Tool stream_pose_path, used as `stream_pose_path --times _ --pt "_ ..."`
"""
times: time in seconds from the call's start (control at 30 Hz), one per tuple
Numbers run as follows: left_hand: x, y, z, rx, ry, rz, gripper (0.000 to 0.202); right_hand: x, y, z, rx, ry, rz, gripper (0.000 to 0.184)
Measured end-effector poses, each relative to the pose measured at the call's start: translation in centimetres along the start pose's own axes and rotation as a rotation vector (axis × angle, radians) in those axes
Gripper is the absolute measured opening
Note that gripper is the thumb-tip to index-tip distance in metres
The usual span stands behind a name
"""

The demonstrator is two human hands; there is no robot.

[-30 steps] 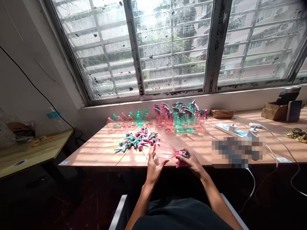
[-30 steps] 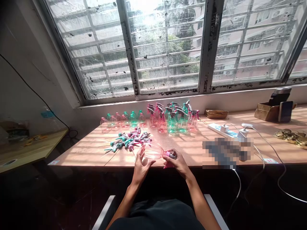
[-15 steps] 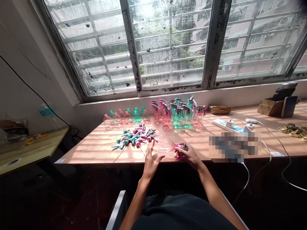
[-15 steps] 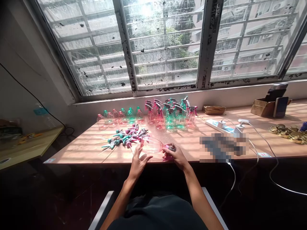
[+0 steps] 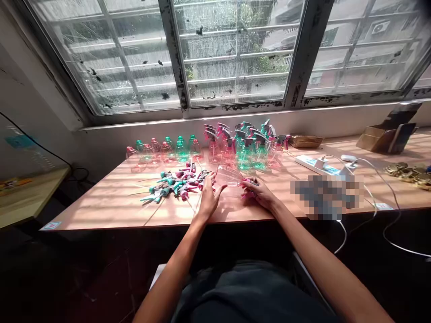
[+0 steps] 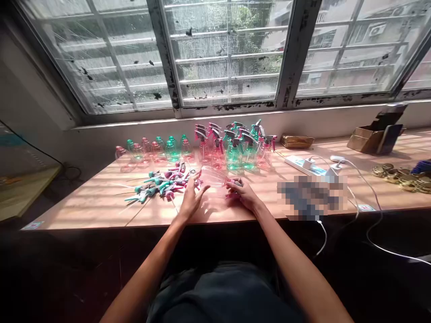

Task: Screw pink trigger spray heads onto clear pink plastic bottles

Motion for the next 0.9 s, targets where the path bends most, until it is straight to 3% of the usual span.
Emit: stream_pose_path --times 0.13,0.3,0.43,0.63,0.77,0.9 --pt "-0.2 -0.4 0.9 -0.082 -0.011 0.000 0.046 0.7 -0.2 -0.7 0.038 0.007 0.039 0.046" --pt "1.6 -1.1 -2.0 -0.095 -0.094 -0.012 0.064 2.0 0.4 -3.3 0.025 0.076 0.026 0.044" --pt "2.1 -1.6 -4.3 -0.048 -0.162 -0.021 0.043 2.9 0.8 -3.9 0.010 0.118 -0.093 0.042" --pt "0.0 -2.7 -6.4 -0.157 -0.135 -0.009 0.042 3.8 0.1 -3.4 0.056 0.096 -0.130 0.040" --pt "-0.5 -2.8 -6.9 -0.182 -0.167 -0.058 0.051 4.1 0.1 -3.7 0.058 0.091 -0.159 0.043" --pt "0.2 -2.7 -6.5 -0.156 -0.187 -0.081 0.037 3.8 0.6 -4.0 0.019 0.073 -0.181 0.043"
Point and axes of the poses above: each hand's wrist, its own z-axis towards the middle knuckle, its own y-axis out of the palm, x = y × z, the point moved 5 cm from there along z, towards the middle knuckle, and after that the axes turned 14 degrees about y, right-handed, at the moved point
